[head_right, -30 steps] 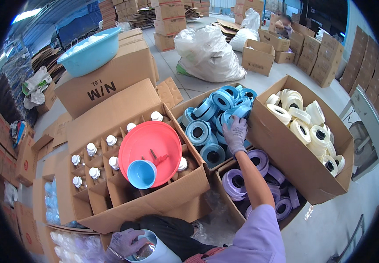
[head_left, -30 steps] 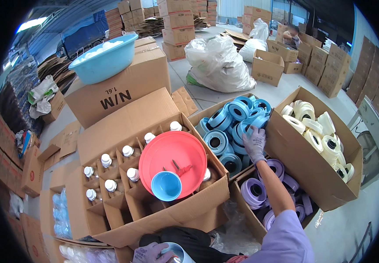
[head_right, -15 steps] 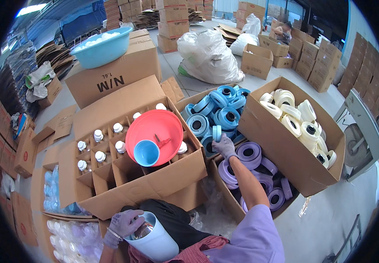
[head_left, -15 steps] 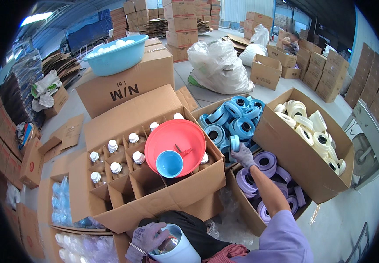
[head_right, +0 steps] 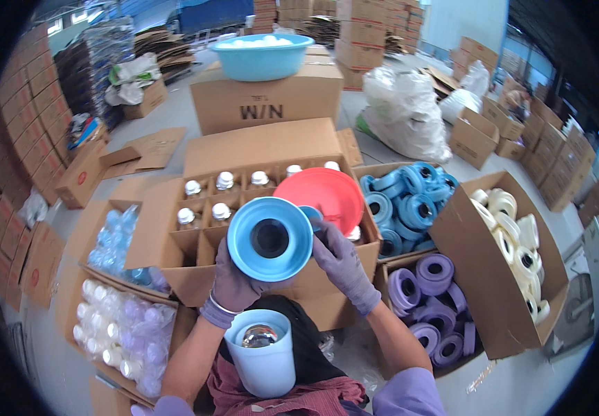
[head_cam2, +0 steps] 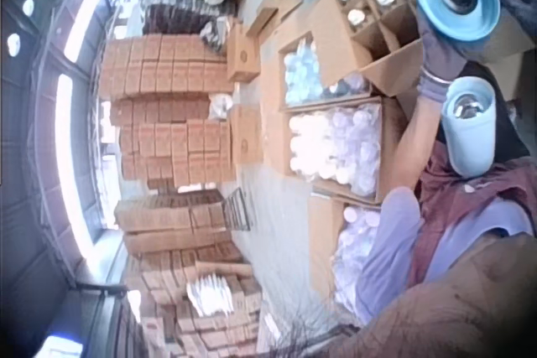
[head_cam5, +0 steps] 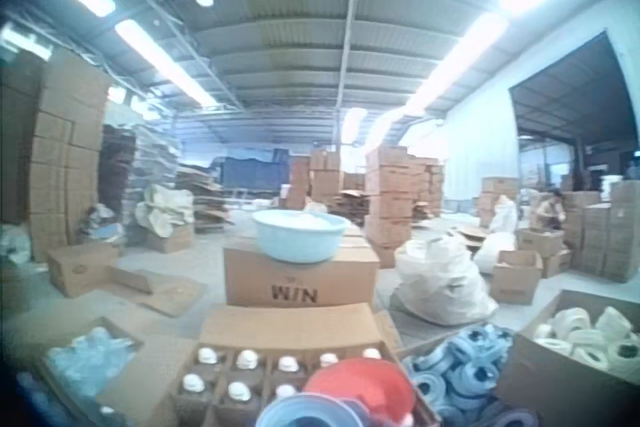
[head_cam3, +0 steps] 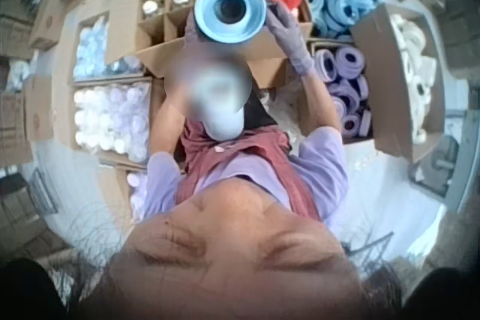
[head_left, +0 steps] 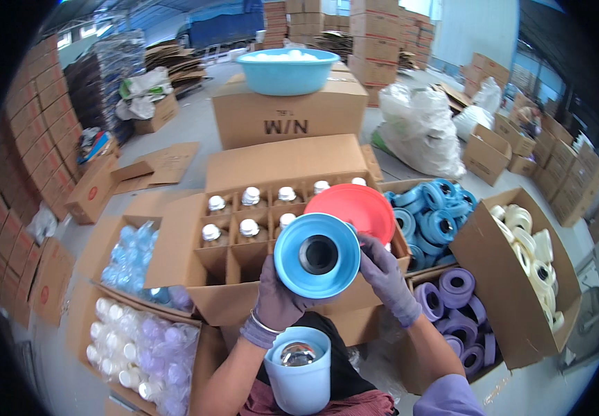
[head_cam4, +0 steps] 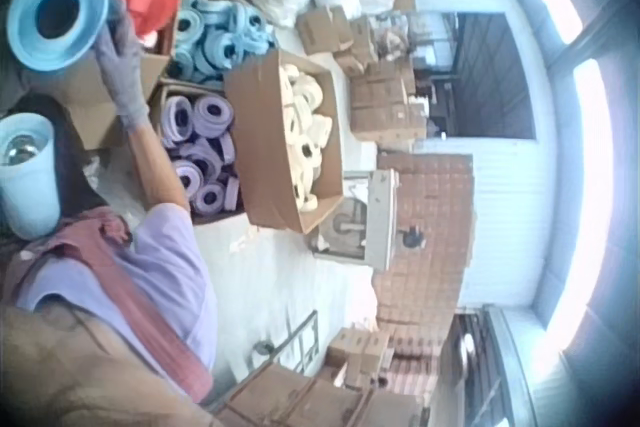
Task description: The person assembles thermos bottles by inserting stainless steel inner bottles into colored outer shells, then attaching matching lids and rings. The person repeatedly picks up components from nearby boxes and a red tray, fits them together, and places the completed units aside.
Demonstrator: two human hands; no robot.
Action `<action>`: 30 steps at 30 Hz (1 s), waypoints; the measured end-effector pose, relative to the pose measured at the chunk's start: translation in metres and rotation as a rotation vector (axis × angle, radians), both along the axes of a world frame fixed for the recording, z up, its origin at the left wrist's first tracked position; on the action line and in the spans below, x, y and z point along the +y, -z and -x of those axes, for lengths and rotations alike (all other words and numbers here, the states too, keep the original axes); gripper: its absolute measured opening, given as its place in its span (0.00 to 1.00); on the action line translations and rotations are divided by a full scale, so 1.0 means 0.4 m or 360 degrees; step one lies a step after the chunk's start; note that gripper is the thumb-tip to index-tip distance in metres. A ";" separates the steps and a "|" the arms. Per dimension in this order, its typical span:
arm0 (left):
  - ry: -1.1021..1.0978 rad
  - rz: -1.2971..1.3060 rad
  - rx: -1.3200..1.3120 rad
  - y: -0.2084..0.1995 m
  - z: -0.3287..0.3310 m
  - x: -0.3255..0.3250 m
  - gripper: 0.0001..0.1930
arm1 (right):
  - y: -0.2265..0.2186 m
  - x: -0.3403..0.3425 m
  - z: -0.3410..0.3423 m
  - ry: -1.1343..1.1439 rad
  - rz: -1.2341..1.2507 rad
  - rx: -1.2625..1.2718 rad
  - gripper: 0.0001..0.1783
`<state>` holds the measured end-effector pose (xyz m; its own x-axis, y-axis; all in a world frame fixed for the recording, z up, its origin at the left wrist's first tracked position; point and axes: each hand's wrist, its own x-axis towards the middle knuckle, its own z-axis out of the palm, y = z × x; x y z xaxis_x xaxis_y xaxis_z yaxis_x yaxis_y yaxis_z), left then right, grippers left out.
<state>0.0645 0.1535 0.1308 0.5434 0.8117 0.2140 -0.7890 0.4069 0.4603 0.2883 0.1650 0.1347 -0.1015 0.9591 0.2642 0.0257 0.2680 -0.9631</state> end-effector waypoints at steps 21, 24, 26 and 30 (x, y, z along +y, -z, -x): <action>-0.1332 -0.0238 0.1504 0.126 0.165 -0.173 0.23 | 0.030 -0.083 0.272 -0.0068 -0.1145 -0.0886 0.41; -0.1380 -0.0454 0.1393 0.098 0.131 -0.195 0.37 | 0.009 -0.117 0.297 -0.0332 -0.0165 -0.0125 0.34; -0.1651 -0.1465 0.1816 0.072 0.142 -0.163 0.40 | 0.092 -0.095 0.274 -0.0664 0.0795 0.0720 0.26; -0.1227 -0.1605 0.1835 0.089 0.201 -0.136 0.36 | 0.110 -0.075 0.162 -0.1151 0.1364 0.0449 0.25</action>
<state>-0.0159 0.0992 0.0953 0.3497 0.7399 0.5746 0.2494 -0.6648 0.7042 0.2235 0.1349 0.0908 -0.7410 0.5766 -0.3442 -0.1120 -0.6115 -0.7832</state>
